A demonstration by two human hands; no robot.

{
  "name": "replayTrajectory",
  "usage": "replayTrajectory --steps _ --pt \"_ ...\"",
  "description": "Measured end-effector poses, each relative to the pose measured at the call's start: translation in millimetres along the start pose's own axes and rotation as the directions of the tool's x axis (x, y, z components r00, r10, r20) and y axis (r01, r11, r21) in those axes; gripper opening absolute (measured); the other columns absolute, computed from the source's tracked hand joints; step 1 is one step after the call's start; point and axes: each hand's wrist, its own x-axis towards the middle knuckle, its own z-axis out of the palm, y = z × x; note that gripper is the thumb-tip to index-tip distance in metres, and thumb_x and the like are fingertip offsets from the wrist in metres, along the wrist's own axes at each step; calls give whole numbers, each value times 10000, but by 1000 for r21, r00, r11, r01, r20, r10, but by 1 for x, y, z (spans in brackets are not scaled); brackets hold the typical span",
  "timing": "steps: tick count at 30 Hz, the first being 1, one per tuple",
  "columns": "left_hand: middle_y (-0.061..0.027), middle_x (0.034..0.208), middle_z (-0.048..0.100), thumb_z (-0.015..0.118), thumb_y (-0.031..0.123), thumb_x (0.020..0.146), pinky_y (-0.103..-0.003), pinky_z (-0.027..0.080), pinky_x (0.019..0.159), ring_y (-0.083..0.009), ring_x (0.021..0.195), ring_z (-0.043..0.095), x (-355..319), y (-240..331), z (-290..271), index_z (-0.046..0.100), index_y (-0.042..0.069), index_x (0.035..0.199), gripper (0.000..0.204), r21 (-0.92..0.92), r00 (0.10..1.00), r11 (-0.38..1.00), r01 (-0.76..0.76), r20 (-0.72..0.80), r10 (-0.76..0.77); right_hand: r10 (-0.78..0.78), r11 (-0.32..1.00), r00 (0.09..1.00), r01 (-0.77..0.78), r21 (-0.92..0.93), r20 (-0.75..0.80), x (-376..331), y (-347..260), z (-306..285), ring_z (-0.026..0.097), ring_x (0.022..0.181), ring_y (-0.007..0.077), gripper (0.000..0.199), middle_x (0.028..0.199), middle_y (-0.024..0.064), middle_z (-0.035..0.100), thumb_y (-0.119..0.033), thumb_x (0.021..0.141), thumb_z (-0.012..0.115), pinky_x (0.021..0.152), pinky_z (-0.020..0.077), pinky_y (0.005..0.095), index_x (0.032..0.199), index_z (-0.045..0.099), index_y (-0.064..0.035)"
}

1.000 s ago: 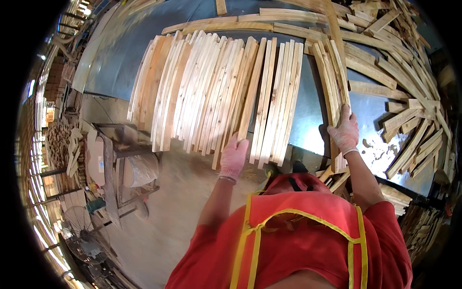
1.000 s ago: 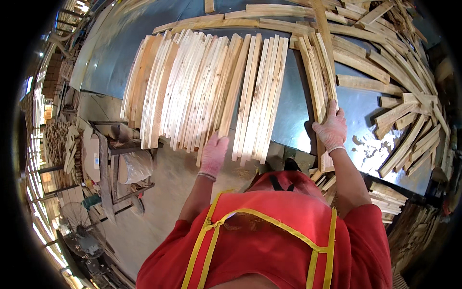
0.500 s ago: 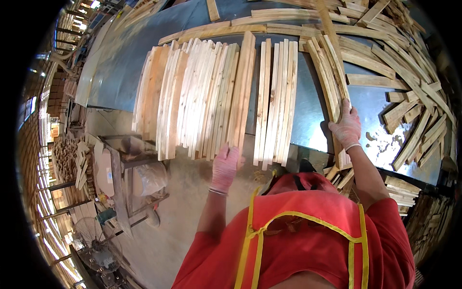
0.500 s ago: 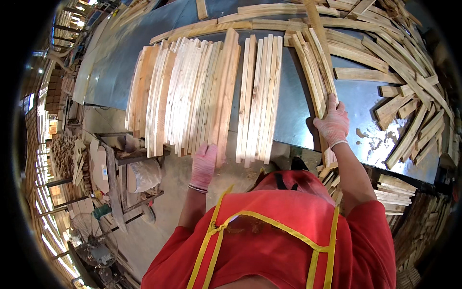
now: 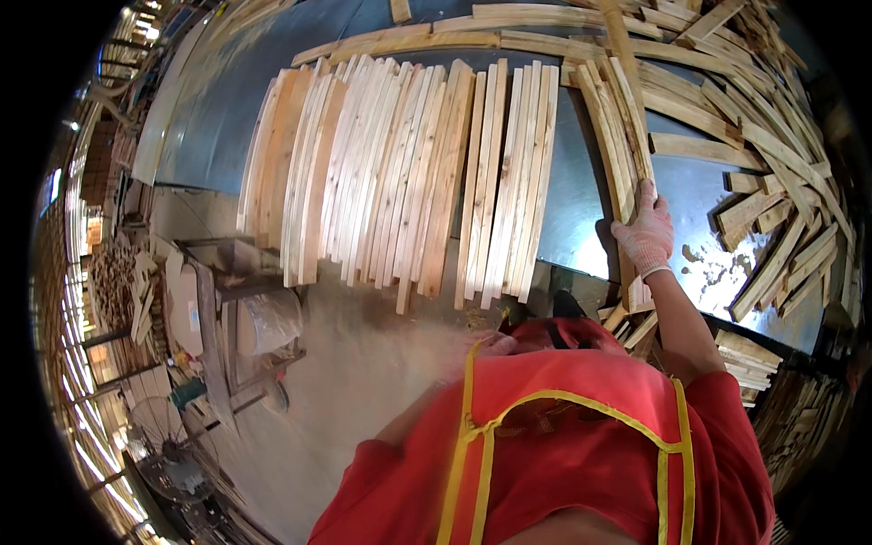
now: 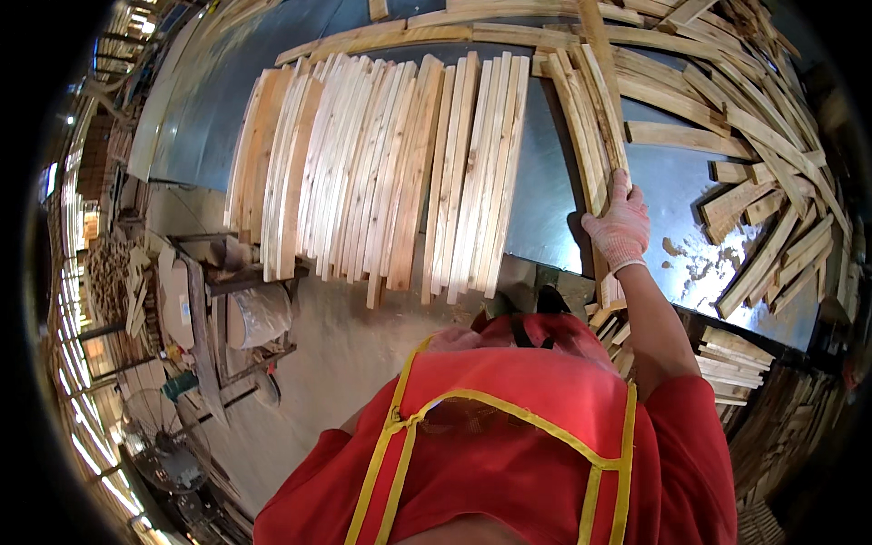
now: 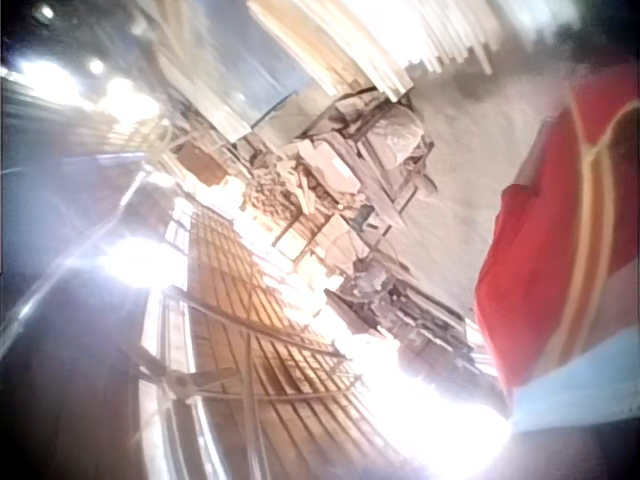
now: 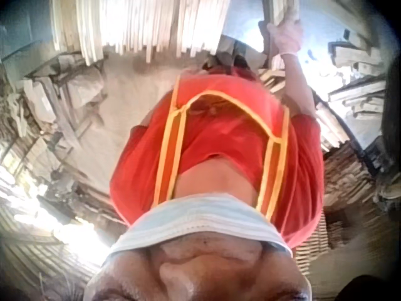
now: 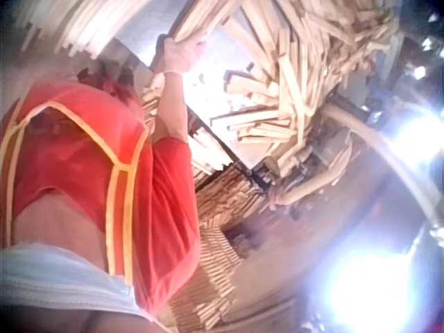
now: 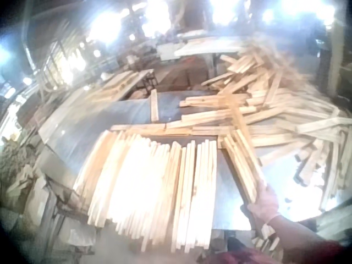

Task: The person picks up individual wooden planks from a scattered pile on a metal table and places them into a neat, growing stack. The person handles the planks one by one, aligning them carefully to form a uniform pile.

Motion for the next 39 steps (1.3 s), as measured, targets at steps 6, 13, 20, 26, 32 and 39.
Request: replayTrajectory --steps 6,13,20,26,32,39 --pt "-70 1174 692 673 448 1028 -454 535 930 -260 1082 626 67 38 58 621 141 1322 428 -859 953 426 286 206 -224 8 1000 1000 -8 -14 -8 -1 0 -3 535 1346 437 1134 1556 224 453 -426 764 845 1127 478 470 1694 245 -184" --pt "-16 1185 684 644 575 1016 -464 546 938 -214 1113 611 39 99 66 634 169 1333 515 -939 925 323 117 -15 -379 2 1000 1000 -1 4 -11 -3 4 -1 544 1331 436 1118 1520 225 478 -408 748 859 1115 481 480 1669 268 -180" --pt "-15 1091 646 703 342 1012 -377 572 854 -176 980 651 64 116 16 440 147 1567 644 -906 995 423 -2 38 87 -29 999 998 31 36 -48 -6 1 -4 571 1273 416 1106 1448 199 515 -422 716 858 1062 513 464 1647 306 -193" --pt "-127 1236 677 793 288 945 -369 600 731 -236 960 678 93 172 63 225 51 1679 958 -458 986 884 -96 -168 20 -15 993 999 11 118 30 -3 10 -17 568 1310 419 1140 1484 223 498 -423 752 856 1112 490 463 1679 243 -169" --pt "-303 1450 598 785 495 890 -472 489 1107 -460 1323 599 106 141 95 90 103 1706 1142 291 991 950 -112 -33 127 -111 835 992 62 547 58 -30 14 24 494 1420 449 1178 1556 300 435 -431 794 848 1184 433 450 1681 177 -43" --pt "-349 1496 495 841 505 801 -505 499 1091 -492 1297 594 96 161 100 184 87 1681 1176 378 990 925 -28 -117 78 -90 743 993 21 669 69 -20 21 40 536 1398 394 1149 1573 281 445 -286 791 862 1153 463 427 1687 184 -43"
